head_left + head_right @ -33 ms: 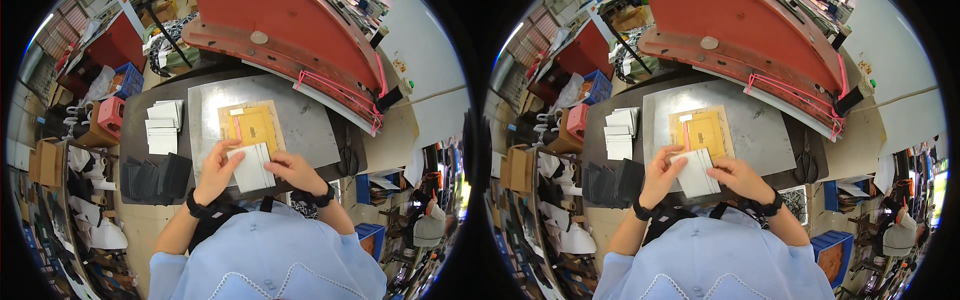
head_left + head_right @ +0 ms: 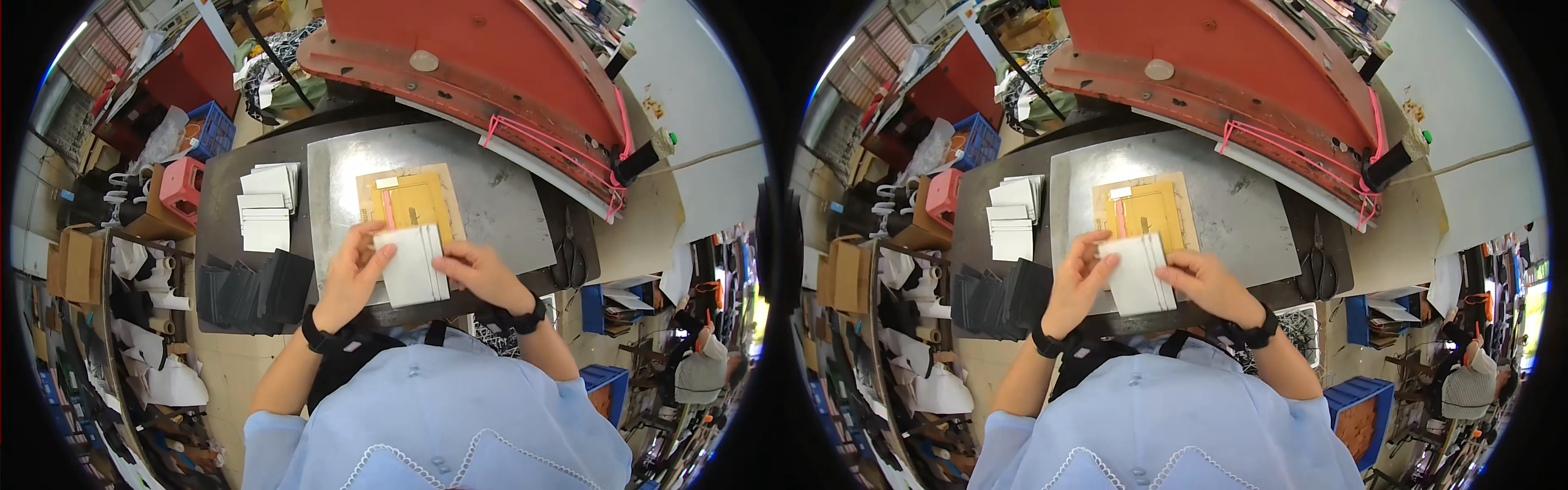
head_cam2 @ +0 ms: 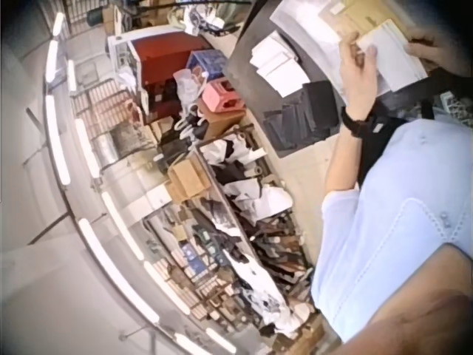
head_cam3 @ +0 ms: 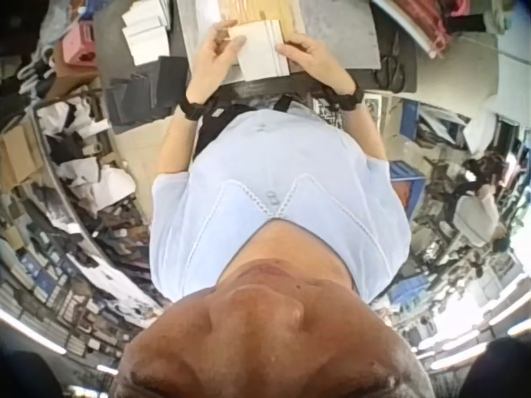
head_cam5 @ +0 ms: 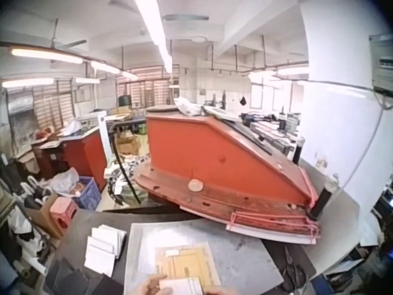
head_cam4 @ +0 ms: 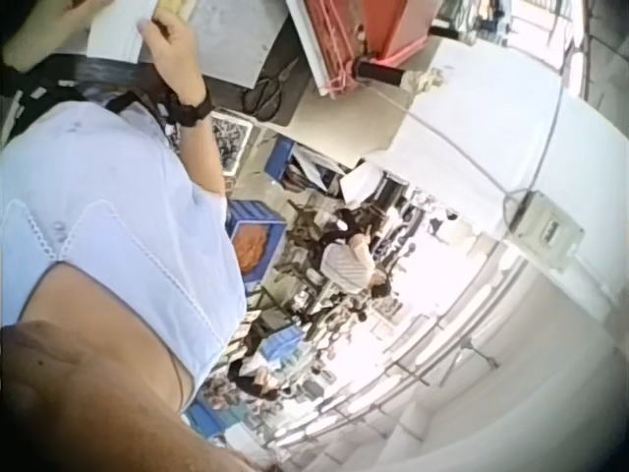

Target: The user is placing leather components into a jig and operating a large industrial press machine to secure or emboss them.

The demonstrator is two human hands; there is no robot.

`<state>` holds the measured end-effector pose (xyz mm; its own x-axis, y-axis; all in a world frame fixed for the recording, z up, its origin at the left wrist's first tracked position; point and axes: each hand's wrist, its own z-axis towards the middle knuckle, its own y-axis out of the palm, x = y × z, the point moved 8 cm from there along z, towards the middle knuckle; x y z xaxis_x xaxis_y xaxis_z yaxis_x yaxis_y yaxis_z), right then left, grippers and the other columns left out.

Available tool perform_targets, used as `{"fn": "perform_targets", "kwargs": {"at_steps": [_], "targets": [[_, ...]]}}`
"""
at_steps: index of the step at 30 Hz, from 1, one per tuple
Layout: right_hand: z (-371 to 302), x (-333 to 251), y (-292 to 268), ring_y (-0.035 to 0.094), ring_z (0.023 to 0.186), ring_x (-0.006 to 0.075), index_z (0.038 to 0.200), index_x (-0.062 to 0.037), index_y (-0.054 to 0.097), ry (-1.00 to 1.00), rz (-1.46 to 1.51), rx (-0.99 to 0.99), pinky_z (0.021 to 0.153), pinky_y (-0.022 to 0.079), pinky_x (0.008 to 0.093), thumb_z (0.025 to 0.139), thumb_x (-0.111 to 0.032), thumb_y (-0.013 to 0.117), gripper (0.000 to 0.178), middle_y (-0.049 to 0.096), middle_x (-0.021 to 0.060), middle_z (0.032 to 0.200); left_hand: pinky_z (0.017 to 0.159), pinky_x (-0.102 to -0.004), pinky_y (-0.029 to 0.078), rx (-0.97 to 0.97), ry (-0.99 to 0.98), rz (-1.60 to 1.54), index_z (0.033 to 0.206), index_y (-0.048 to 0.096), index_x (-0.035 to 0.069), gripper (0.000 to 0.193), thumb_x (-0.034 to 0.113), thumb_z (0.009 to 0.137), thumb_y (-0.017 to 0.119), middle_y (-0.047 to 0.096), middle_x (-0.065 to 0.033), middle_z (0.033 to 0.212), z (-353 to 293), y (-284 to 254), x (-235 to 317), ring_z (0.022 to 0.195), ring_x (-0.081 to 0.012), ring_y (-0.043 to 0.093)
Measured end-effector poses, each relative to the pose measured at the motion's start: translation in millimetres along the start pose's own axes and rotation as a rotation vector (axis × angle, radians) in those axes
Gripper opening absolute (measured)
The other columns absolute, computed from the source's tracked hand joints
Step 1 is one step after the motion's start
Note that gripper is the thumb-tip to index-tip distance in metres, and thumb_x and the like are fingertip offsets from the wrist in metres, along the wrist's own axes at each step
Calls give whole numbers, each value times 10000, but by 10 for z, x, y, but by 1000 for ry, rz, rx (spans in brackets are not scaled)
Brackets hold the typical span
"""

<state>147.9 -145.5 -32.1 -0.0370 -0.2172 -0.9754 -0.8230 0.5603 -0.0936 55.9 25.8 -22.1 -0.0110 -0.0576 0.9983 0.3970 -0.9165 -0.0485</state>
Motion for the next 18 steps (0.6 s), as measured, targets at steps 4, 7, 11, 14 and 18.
{"fn": "perform_targets", "kwargs": {"at_steps": [4,7,11,14,18], "targets": [[367,88,-256,537,627,42,1128,21,647,52,96,156,565,427,200,956,-198,678,281,623,-13,773,862,-355,518,-21,214,502,1139,624,39,223,140,943,656,678,-141,1105,180,-210,158,1005,-293,661],[543,117,-359,536,612,41,1175,25,615,-56,36,245,557,423,197,940,-175,697,319,632,-9,756,935,-389,490,-69,375,703,1119,629,30,233,124,909,668,649,-158,1192,227,-153,213,1107,-361,605],[570,103,-443,539,621,38,1208,27,594,-88,-82,328,556,424,204,928,-148,706,349,636,-2,745,995,-410,463,-140,420,775,1126,633,26,247,140,911,675,617,-161,1279,241,-59,179,1195,-350,569],[565,77,-408,540,629,36,1217,33,591,-81,-89,345,553,420,208,924,-139,708,359,640,3,744,1005,-422,450,-148,427,776,1124,628,21,251,143,910,674,609,-171,1279,257,-25,186,1210,-357,556],[566,56,-365,539,634,36,1221,43,587,-78,-114,391,553,415,210,923,-130,707,365,644,5,750,1024,-433,434,-161,428,780,1131,626,20,257,152,915,668,599,-175,1293,276,-19,198,1236,-366,537]]}}
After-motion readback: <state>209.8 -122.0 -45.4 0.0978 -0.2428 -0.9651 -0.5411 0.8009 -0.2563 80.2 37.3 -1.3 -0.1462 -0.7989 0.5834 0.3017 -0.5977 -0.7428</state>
